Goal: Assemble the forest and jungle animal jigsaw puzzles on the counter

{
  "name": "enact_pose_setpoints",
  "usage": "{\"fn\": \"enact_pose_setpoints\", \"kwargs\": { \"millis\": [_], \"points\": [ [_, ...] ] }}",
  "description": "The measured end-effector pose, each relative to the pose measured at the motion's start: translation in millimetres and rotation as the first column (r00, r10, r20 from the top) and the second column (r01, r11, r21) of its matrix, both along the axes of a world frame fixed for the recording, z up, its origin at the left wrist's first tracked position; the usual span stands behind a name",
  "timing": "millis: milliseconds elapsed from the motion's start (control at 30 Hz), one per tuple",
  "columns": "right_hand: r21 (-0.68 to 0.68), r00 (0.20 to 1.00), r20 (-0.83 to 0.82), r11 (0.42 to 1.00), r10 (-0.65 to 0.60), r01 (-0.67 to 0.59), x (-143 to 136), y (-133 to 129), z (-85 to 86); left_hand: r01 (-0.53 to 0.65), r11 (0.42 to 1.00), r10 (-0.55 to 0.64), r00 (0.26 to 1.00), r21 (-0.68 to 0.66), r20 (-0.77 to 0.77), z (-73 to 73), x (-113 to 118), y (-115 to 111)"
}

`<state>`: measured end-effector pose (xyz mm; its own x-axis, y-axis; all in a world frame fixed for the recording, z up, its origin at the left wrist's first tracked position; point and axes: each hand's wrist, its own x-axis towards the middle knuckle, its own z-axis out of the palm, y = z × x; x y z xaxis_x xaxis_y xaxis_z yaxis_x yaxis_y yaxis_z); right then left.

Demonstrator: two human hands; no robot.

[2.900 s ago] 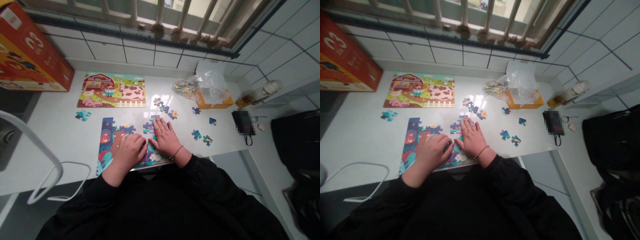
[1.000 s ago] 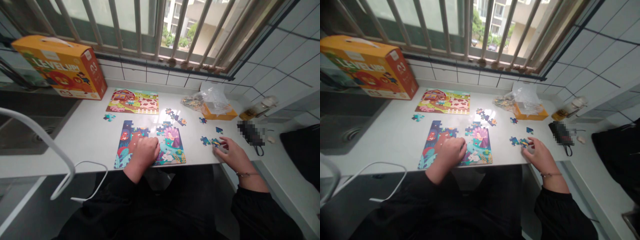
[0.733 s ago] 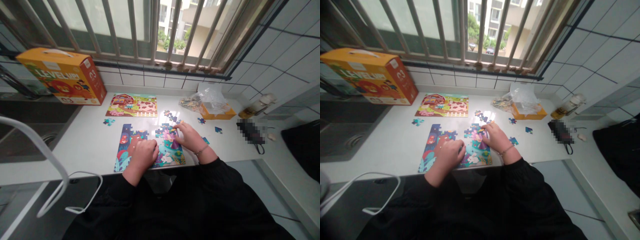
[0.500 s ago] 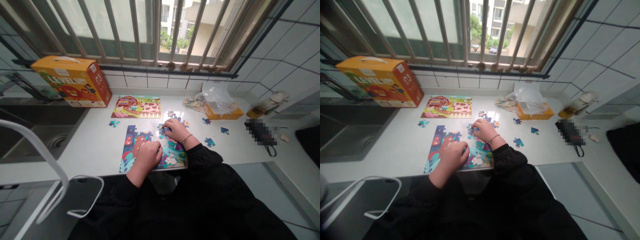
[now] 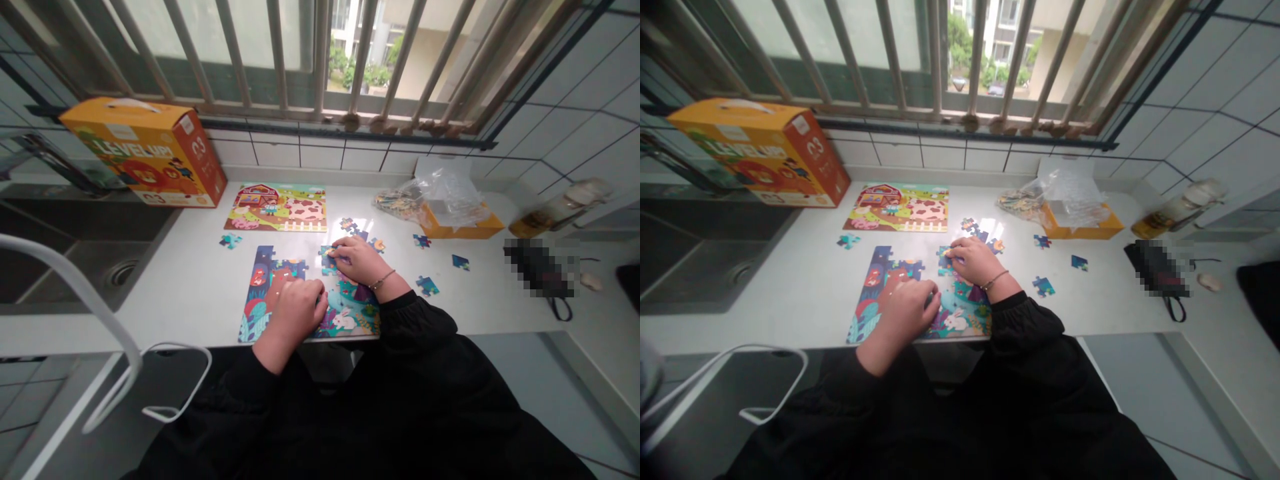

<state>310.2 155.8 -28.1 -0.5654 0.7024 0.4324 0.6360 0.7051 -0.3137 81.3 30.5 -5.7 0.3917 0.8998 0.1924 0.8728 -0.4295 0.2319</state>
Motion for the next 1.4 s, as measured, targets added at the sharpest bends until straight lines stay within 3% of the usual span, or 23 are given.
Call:
{"fn": "enact_pose_setpoints", "kwargs": {
  "millis": [133,267,433,500,567,600,700,800,900,1000,1067,1167,1267,1300,1400],
  "points": [
    [-0.015,0.998,0.063,1.0,-0.011,0.012,-2,-4,8.7,-0.008,1.0,0.008,1.0,-0.019,-0.013,1.1,1,0],
    [-0.056,0.971,0.237,0.998,-0.027,0.041,-8,-15,22.2,-0.037,0.997,0.034,0.998,-0.072,-0.053,7.8,5,-2],
    [-0.078,0.928,0.357,0.987,-0.106,0.142,-12,-31,29.1,0.053,0.953,-0.071,0.996,-0.298,-0.047,40.1,-10,23],
    [-0.094,0.929,0.353,0.983,-0.114,0.156,-12,-33,29.9,-0.072,0.951,0.049,0.995,-0.299,-0.085,54.8,-29,47],
    [-0.111,0.934,0.338,0.981,-0.116,0.162,-11,-33,30.7,-0.311,0.935,0.287,0.946,-0.172,-0.152,63.8,-55,73],
    [-0.118,0.937,0.33,0.98,-0.113,0.16,-10,-32,30.9,-0.447,0.888,0.427,0.888,-0.105,-0.172,64.9,-70,86],
    [-0.124,0.948,0.305,0.983,-0.091,0.135,-7,-29,28.7,-0.706,0.708,0.692,0.7,-0.023,-0.173,53.7,-116,112],
    [-0.11,0.966,0.251,0.989,-0.066,0.096,-5,-23,21.3,-0.764,0.645,0.759,0.643,-0.015,-0.099,28.2,-152,123],
    [-0.09,0.989,0.144,0.995,-0.019,0.033,-2,-17,14.0,-0.74,0.673,0.739,0.67,-0.018,0.073,6.2,-171,129],
    [-0.047,0.998,-0.049,0.999,-0.028,0.025,5,-14,14.2,-0.745,0.667,0.731,0.645,-0.034,0.223,-0.9,-179,132],
    [0.0,0.972,-0.2,0.992,-0.122,0.125,13,-14,18.0,-0.743,0.666,0.72,0.62,-0.061,0.311,1.7,-180,132],
    [0.027,0.873,-0.377,0.938,-0.31,0.345,25,-13,22.7,-0.702,0.704,0.664,0.597,-0.108,0.451,10.3,-174,130],
    [-0.031,0.778,-0.461,0.884,-0.427,0.467,33,-12,22.6,-0.55,0.815,0.508,0.532,-0.18,0.677,17.2,-158,129],
    [-0.048,0.766,-0.471,0.879,-0.438,0.474,34,-12,22.1,-0.458,0.864,0.443,0.489,-0.211,0.751,18.4,-150,129],
    [-0.07,0.779,-0.48,0.903,-0.403,0.424,31,-14,21.9,-0.202,0.938,0.341,0.403,-0.281,0.849,19.7,-128,125]
  ]
}}
